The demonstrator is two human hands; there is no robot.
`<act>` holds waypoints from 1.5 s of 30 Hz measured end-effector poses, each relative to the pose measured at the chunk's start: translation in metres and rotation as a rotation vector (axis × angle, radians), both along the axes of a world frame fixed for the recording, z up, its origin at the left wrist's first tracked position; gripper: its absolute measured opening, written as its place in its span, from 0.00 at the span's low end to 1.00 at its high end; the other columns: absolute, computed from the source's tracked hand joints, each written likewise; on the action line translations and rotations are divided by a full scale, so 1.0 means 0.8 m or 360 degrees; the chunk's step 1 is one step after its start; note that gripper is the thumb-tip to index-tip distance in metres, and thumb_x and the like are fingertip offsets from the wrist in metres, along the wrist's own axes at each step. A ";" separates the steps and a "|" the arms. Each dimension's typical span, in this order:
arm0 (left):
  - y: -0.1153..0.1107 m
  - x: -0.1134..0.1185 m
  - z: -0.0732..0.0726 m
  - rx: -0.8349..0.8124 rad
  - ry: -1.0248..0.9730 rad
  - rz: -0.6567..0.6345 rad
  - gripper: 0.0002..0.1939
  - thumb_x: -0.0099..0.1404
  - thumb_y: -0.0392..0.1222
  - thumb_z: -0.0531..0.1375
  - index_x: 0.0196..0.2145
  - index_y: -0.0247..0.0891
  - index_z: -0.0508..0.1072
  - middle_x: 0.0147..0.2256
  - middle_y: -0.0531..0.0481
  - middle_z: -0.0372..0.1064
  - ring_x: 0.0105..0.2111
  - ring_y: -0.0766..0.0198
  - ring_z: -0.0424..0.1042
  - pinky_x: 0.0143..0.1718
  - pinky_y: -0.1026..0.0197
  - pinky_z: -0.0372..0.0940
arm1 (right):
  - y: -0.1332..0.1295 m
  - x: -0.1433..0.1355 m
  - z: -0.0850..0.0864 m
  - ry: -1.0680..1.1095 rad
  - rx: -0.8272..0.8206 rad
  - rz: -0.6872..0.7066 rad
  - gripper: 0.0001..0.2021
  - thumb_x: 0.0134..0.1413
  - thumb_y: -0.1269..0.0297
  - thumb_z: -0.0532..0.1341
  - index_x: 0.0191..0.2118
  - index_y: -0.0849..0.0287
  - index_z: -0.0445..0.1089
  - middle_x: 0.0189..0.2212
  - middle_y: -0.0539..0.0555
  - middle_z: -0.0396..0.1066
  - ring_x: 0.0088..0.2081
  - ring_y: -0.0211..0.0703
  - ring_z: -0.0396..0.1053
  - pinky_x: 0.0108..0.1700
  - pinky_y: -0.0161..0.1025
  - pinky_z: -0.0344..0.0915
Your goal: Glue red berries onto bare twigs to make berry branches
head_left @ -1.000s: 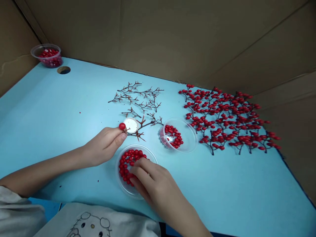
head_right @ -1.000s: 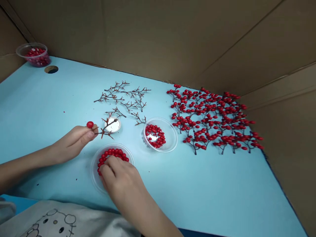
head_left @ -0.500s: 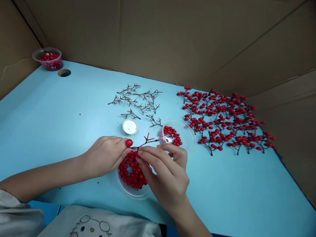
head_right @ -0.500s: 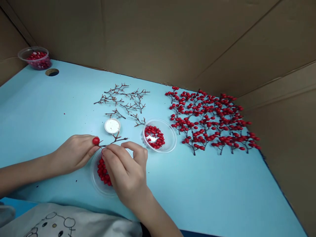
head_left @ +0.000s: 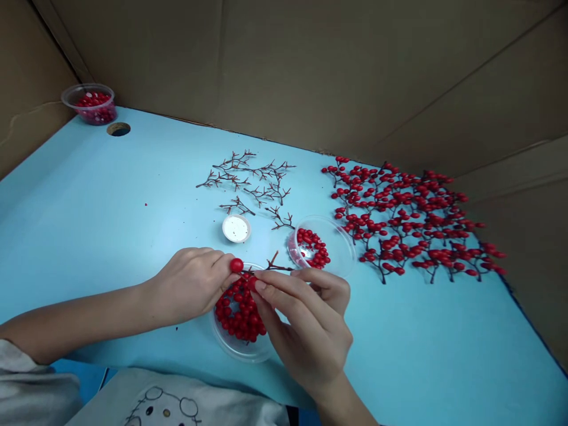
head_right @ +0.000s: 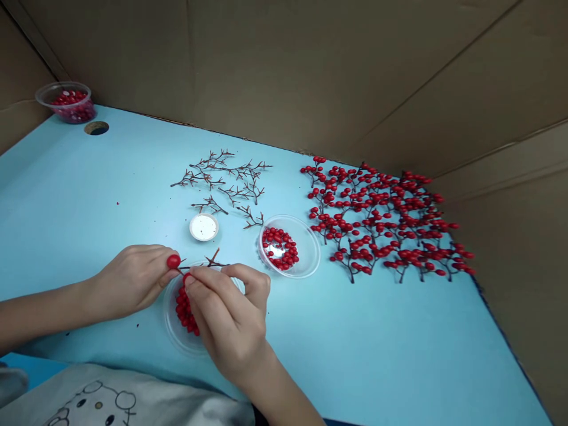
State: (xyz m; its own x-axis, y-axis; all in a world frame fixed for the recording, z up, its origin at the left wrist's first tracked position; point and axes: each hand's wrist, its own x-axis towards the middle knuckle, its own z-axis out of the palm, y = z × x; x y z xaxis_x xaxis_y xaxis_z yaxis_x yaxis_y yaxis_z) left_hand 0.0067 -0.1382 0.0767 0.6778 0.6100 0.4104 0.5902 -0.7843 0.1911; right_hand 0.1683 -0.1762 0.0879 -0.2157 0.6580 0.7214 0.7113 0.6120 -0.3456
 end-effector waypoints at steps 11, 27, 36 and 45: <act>-0.004 0.000 -0.001 0.0049 -0.0009 -0.0027 0.16 0.64 0.36 0.41 0.22 0.36 0.60 0.16 0.53 0.60 0.16 0.68 0.59 0.16 0.65 0.55 | 0.000 -0.005 -0.003 0.0057 -0.0026 -0.0017 0.07 0.44 0.76 0.60 0.27 0.56 0.64 0.28 0.47 0.72 0.30 0.37 0.61 0.31 0.37 0.58; -0.005 0.001 0.002 0.0014 -0.0052 -0.0128 0.16 0.63 0.34 0.40 0.22 0.35 0.59 0.15 0.53 0.60 0.15 0.69 0.59 0.16 0.66 0.55 | -0.002 -0.011 -0.015 0.0155 0.0063 -0.0090 0.07 0.46 0.74 0.60 0.26 0.54 0.63 0.26 0.45 0.73 0.28 0.36 0.65 0.36 0.41 0.57; -0.006 0.001 0.001 -0.0045 0.0050 -0.0149 0.15 0.62 0.33 0.41 0.22 0.35 0.61 0.16 0.52 0.62 0.15 0.67 0.59 0.15 0.64 0.56 | -0.002 -0.010 -0.019 0.0127 0.0057 -0.0122 0.07 0.46 0.73 0.60 0.25 0.54 0.64 0.25 0.44 0.73 0.33 0.39 0.64 0.36 0.41 0.56; -0.006 0.000 0.003 -0.0101 0.0129 -0.0171 0.14 0.62 0.32 0.40 0.23 0.35 0.61 0.17 0.51 0.62 0.15 0.66 0.60 0.16 0.64 0.56 | -0.003 -0.009 -0.019 0.0064 0.0014 -0.0126 0.07 0.45 0.74 0.60 0.26 0.52 0.66 0.25 0.43 0.73 0.36 0.42 0.64 0.36 0.42 0.57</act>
